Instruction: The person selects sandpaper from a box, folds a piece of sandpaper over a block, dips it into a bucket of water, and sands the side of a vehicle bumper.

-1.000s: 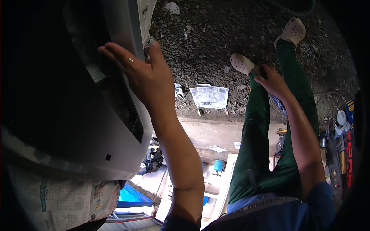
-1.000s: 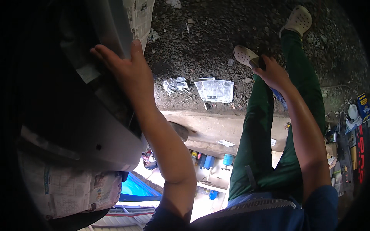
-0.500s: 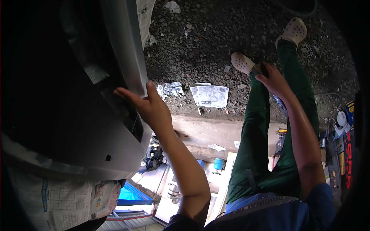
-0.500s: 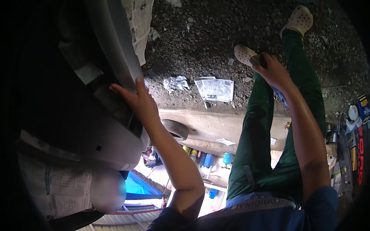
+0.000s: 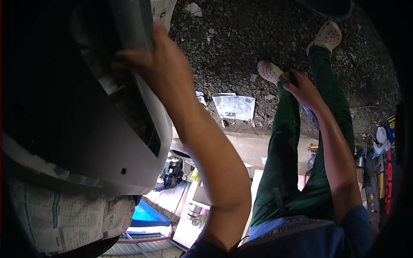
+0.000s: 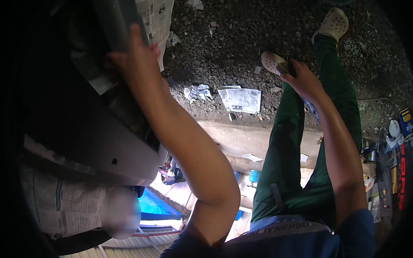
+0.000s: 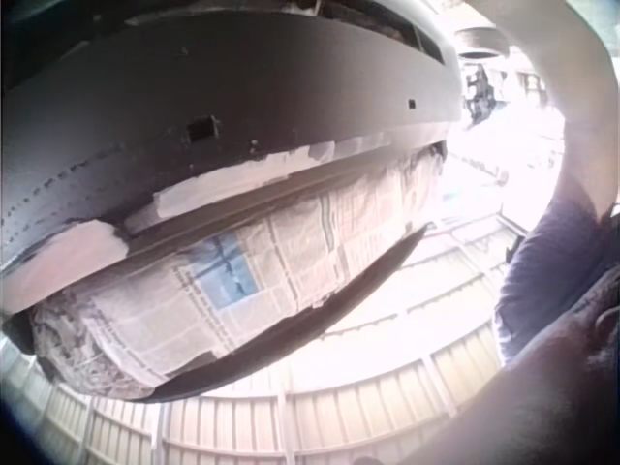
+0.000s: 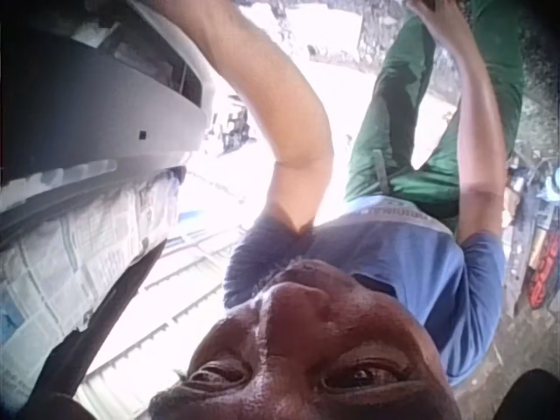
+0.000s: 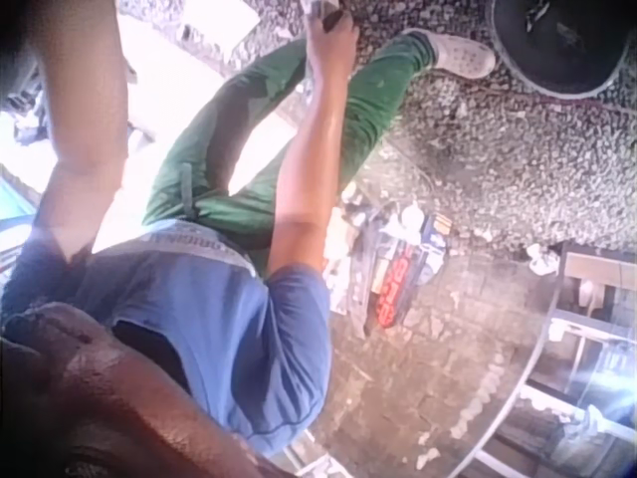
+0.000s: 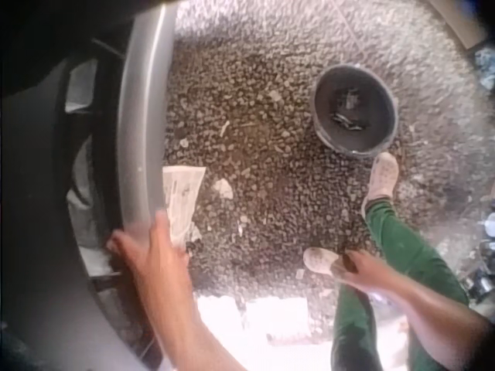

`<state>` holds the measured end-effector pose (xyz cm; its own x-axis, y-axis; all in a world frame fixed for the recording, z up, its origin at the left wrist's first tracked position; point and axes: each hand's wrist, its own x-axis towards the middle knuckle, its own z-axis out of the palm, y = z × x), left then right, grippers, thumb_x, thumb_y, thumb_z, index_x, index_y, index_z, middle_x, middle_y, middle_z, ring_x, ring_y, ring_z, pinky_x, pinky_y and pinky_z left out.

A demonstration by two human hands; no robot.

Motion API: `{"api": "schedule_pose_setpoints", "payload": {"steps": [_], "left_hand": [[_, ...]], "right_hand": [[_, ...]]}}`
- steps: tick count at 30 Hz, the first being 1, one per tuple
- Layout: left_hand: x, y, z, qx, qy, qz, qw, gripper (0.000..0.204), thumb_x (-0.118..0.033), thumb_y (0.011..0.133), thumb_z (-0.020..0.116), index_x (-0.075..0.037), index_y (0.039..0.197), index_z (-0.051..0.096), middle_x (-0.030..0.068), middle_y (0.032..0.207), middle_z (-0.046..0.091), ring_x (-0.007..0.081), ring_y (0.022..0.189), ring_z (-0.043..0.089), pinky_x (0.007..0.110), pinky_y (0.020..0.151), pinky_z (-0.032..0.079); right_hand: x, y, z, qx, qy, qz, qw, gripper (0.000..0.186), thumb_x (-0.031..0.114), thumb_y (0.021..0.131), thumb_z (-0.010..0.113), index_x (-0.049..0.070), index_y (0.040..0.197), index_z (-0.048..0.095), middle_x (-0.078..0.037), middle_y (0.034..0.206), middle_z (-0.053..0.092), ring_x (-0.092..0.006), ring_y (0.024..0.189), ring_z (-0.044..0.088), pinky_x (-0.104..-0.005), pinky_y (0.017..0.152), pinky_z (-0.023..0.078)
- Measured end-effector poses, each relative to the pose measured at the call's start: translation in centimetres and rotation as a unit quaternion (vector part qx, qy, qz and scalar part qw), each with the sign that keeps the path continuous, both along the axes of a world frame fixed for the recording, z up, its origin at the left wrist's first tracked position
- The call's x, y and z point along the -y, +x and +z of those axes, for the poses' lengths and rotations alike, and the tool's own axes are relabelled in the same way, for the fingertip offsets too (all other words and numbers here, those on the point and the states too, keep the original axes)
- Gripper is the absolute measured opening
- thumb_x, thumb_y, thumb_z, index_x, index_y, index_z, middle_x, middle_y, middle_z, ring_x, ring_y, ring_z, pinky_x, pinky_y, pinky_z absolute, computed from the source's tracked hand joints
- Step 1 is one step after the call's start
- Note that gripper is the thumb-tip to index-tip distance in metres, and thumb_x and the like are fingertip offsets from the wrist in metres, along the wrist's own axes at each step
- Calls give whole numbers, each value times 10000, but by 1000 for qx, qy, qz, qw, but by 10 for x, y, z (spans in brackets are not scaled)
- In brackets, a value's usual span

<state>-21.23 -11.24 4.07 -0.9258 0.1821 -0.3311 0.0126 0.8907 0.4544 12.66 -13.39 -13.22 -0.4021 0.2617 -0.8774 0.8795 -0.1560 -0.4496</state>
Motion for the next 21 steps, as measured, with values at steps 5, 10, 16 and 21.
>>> {"api": "schedule_pose_setpoints", "payload": {"steps": [5,10,16,21], "left_hand": [[1,5,-1,-38,-48,-84,995,954,-486,1040,498,32,1620,-55,267,1702,-46,376,1549,124,386,1171,329],[82,-2,7,-70,-128,-109,983,877,-435,1068,476,-16,1638,-43,231,1715,-10,336,1516,244,372,1140,314],[116,10,7,-17,-115,16,993,905,-399,1060,521,19,1626,-49,246,1709,-73,360,1590,65,381,1289,160],[123,32,0,-25,-117,44,992,963,-401,1033,580,54,1615,-37,272,1695,-44,353,1586,34,406,1288,137]], "right_hand": [[-8,-1,8,17,-17,-2,1000,790,436,906,696,-5,1512,447,-253,1451,535,-392,1329,559,-437,1097,455],[-20,-7,16,21,-21,-14,999,787,438,899,703,-2,1505,461,-253,1431,550,-388,1322,566,-439,1092,455],[-24,-4,15,7,-16,-34,999,769,431,894,703,-2,1490,481,-256,1401,569,-383,1318,569,-435,1087,457],[-32,-2,15,-15,-10,-48,999,767,420,878,714,-8,1476,497,-259,1403,575,-381,1317,573,-430,1092,455]]}}
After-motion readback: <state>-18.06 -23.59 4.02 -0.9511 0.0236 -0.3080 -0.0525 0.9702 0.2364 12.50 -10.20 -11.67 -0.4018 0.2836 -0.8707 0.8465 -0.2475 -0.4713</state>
